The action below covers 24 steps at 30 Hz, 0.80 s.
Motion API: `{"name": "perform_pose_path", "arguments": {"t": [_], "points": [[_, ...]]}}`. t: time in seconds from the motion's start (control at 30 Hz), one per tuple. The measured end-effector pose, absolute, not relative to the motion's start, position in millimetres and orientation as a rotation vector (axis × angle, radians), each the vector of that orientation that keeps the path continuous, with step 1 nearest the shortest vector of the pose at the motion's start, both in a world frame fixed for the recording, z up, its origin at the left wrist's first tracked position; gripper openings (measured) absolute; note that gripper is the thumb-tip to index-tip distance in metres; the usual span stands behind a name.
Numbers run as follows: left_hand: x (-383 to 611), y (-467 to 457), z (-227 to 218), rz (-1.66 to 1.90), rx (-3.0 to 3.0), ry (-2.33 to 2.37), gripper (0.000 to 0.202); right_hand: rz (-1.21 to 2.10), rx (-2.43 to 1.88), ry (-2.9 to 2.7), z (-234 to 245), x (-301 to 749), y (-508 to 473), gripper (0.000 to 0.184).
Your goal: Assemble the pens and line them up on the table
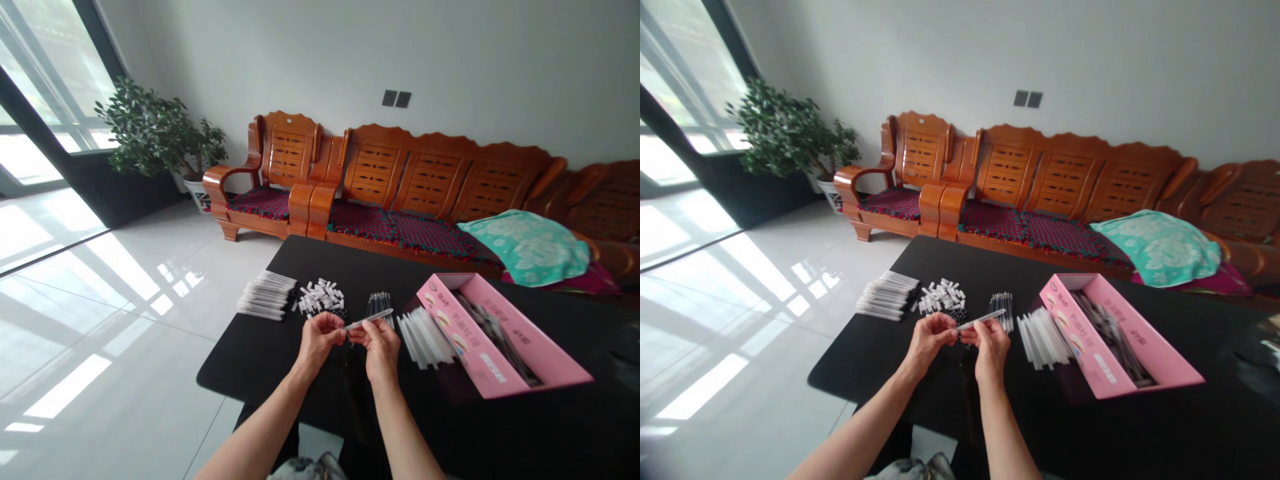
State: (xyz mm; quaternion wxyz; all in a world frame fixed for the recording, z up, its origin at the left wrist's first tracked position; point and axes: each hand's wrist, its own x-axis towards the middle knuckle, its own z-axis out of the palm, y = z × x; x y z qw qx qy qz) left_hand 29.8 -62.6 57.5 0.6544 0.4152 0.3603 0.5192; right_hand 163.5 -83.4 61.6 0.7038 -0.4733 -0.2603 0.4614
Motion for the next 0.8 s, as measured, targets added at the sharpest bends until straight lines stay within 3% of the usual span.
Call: {"name": "perform_pose_path", "arguments": {"t": [0.13, 0.3, 0.53, 0.8], "points": [[30.5, -62.5, 59.2, 1.193, 0.985, 0.822, 0.043, 1.042, -1.043, -0.561, 60.0, 165.2, -82.7, 0.023], [29.0, -63.1, 55.3, 0.957, 1.034, 0.932, 0.055, 1.035, -1.047, -0.566, 59.5, 165.9, -82.5, 0.024], [28.0, -63.2, 55.2, 1.035, 1.027, 0.892, 0.042, 1.039, -1.052, -0.566, 59.2, 165.8, -82.9, 0.024], [28.4, -60.9, 47.7, 0.943, 1.056, 0.954, 0.053, 1.036, -1.064, -0.569, 61.3, 163.0, -84.0, 0.026]]}}
